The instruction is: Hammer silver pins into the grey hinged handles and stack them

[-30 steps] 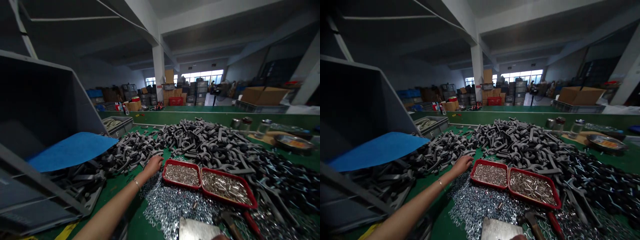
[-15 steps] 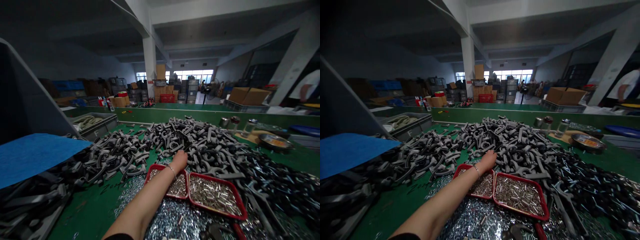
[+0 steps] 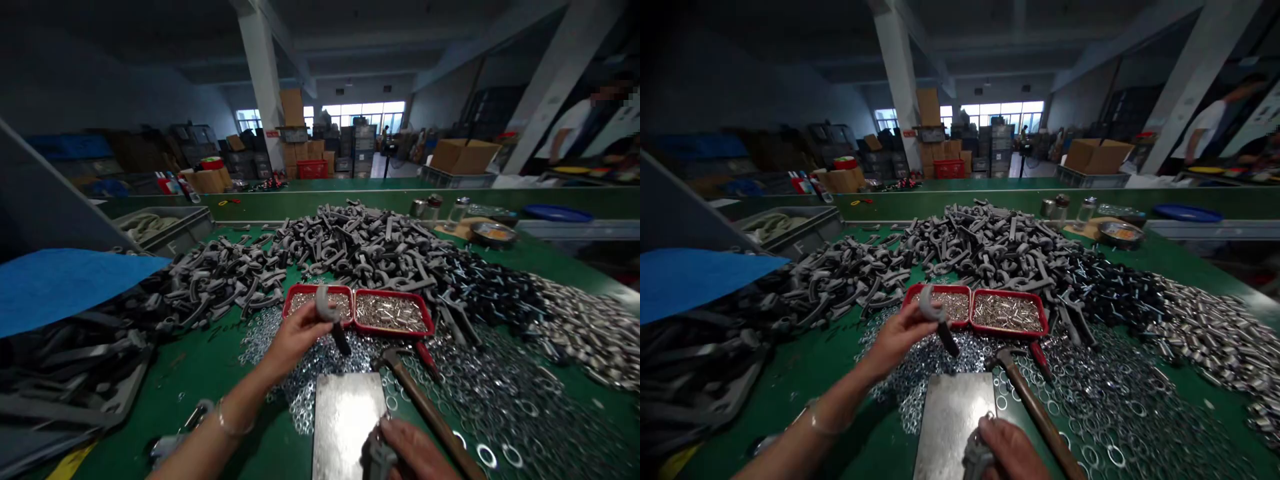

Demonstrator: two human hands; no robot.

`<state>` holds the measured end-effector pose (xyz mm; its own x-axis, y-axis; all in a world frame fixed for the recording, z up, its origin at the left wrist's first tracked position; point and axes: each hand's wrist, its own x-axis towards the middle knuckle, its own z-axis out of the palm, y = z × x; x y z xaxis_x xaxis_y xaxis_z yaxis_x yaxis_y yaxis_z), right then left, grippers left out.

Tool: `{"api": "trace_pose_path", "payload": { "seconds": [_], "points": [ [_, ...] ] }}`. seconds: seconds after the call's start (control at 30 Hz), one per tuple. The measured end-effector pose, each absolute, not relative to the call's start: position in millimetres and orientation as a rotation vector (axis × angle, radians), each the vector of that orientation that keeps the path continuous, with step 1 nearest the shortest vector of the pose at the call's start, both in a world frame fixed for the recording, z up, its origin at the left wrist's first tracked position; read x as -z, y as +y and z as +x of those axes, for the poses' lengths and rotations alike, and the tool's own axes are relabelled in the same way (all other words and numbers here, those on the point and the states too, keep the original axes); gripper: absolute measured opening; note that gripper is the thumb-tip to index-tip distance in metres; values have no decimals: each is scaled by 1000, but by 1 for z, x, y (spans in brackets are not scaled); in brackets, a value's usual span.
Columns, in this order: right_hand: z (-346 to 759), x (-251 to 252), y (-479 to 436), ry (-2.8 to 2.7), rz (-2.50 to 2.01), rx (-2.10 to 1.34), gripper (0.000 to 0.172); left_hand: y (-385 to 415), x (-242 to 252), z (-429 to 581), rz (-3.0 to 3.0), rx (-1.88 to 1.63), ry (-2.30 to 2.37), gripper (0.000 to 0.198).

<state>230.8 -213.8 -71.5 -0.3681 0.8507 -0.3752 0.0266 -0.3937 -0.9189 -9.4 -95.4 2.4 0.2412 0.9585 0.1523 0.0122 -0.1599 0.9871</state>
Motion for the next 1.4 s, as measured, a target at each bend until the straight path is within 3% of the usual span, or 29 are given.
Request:
{"api": "trace_pose_path", "payload": {
  "seconds": [0.13,0.23,0.43,0.67,0.87,1.2,1.4],
  "points": [
    [233,50,-220,-1582,-1449,-1205,43,-208,36,7,741,-1056,901,36],
    [225,45,-228,-1835,-1410,-1021,36,-249,52,33,642,-1032,976,45],
    [216,41,-246,-2025,-1388,-957,32,-267,44,49,794,-883,1063,57],
    [217,21,-247,-2185,-1293,-953,30,-267,29,53,1044,-808,1154,52],
    [216,34,-255,-1919,-1199,-1049,25,-269,27,51,1243,-792,1279,50],
    [216,10,-266,-2086,-1221,-1057,35,-290,48,32,1562,-869,1496,56],
    [219,7,-263,-2145,-1210,-1066,33,-279,49,20,1872,-756,1379,51]
  ]
}}
